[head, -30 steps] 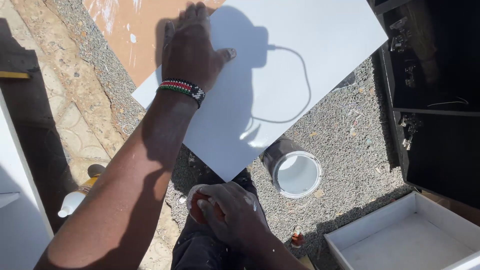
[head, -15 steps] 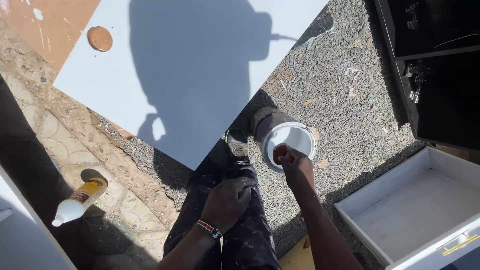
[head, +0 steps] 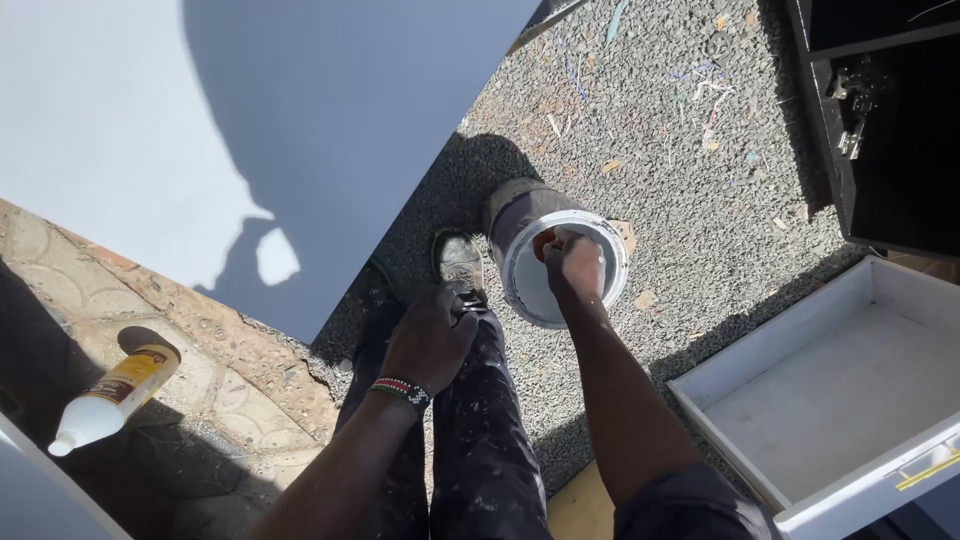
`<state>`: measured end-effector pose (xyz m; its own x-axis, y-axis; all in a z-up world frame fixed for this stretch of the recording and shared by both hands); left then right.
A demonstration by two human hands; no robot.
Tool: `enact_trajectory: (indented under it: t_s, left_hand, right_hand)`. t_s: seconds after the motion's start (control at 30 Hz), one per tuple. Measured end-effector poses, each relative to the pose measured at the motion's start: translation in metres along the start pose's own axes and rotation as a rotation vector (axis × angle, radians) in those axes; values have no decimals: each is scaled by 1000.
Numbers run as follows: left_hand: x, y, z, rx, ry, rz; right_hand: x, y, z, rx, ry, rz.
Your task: The person paints a white rectangular wooden board with two circular cutouts using a sponge. They repeatedly dip the sponge into a paint can to apply white paint to the board's surface and edges. The person holds the board with one hand while painting with the other, occasionally adjusting the board's position.
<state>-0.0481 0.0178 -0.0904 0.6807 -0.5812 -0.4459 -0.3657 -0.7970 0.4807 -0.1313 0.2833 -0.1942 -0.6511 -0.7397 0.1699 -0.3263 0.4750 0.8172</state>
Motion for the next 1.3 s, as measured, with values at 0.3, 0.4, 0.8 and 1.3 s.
enact_trajectory:
  t_s: [0.3, 0.4, 0.8, 1.3]
  left_hand:
    - [-5, -30, 10, 8, 111, -120]
    - [-5, -45, 18, 0, 129, -190]
    - [8, -114, 39, -218, 143, -464]
    - [-1, -103, 31, -200, 182, -744]
  right_hand:
    - [-36, -33, 25, -21, -30, -40]
    - [17, 27, -20, 193, -430, 674]
    - [-101, -59, 21, 498, -754, 856]
    - [-67, -30, -1, 758, -822, 650]
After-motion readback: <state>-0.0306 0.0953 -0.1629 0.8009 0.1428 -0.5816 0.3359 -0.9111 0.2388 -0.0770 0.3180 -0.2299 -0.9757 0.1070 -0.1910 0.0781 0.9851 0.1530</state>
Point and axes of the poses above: each hand's wrist, its own z-axis towards the middle knuckle, its own y-axis out of the back of the hand, x = y × z, the point moved 6 cm from there along z, towards the middle knuckle, and after that the axes turned 15 degrees about -x, right-handed, at the moved point
